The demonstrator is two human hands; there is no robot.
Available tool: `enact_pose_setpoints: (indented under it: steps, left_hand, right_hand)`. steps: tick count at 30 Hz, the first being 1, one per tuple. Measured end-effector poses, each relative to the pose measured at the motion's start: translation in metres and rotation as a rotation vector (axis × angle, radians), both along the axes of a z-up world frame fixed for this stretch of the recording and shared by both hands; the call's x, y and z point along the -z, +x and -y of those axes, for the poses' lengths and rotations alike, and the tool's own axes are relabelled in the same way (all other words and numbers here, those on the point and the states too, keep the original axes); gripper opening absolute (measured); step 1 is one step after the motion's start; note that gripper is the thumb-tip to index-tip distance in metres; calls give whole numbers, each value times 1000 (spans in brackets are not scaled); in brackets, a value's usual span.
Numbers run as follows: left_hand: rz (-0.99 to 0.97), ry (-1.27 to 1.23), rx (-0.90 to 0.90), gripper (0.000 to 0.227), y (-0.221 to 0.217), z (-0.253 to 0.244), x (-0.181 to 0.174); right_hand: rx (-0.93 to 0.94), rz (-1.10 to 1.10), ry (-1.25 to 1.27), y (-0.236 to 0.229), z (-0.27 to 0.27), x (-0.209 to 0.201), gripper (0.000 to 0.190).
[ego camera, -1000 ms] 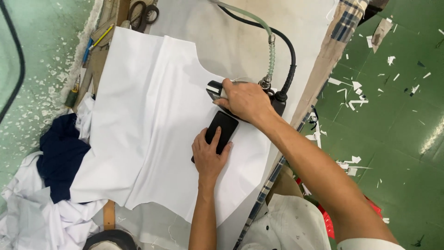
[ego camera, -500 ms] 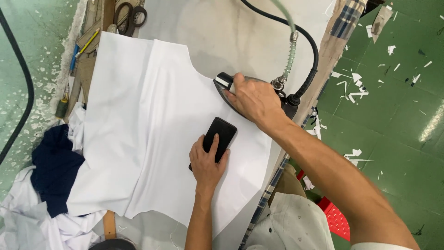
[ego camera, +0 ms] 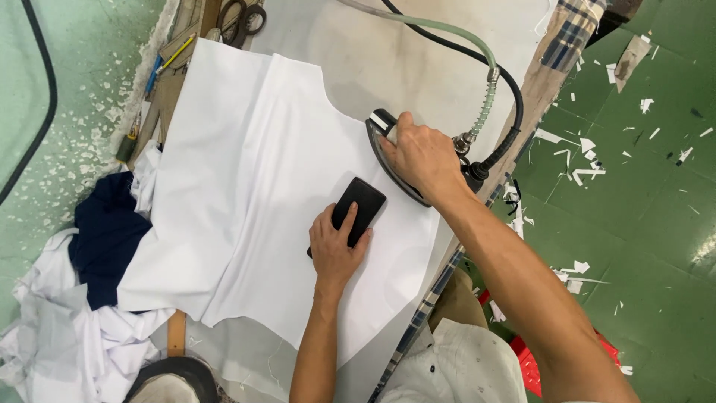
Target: The person irons a white fabric piece on a worktable using a steam iron and a black pressing block, then flips and irons the other side. After ironing, the person uses scissors to cut the fabric along its edges, removes the cut piece, and places it aside.
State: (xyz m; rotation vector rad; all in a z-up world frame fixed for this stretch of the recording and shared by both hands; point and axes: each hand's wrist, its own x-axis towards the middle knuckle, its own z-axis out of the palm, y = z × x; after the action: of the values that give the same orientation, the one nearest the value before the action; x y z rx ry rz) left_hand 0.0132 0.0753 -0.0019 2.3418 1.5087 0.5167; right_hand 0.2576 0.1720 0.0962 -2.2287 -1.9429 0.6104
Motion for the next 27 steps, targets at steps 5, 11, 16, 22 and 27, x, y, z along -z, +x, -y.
enact_pose_setpoints:
  steps: [5,11,16,22,27]
  left_hand:
    - [-5,-18,-7,58,0,-1,0]
    - [-13,-25,-14,58,1,-2,-2]
    - [-28,-7,-17,60,0,-2,1]
    - [-10,-53,-48,60,21,-11,-4]
    - [0,-59,-250,57,88,-46,-15]
  right_hand:
    - [-108,33,-112,5,8,-27,42]
    - [-126,91,-137,5,-5,-31,41]
    - [-191,119,-127,12,-20,-34,41]
    - [-280,131,-132,32,-45,-33,41]
    - [-388,137,-155,58,-88,-31,40]
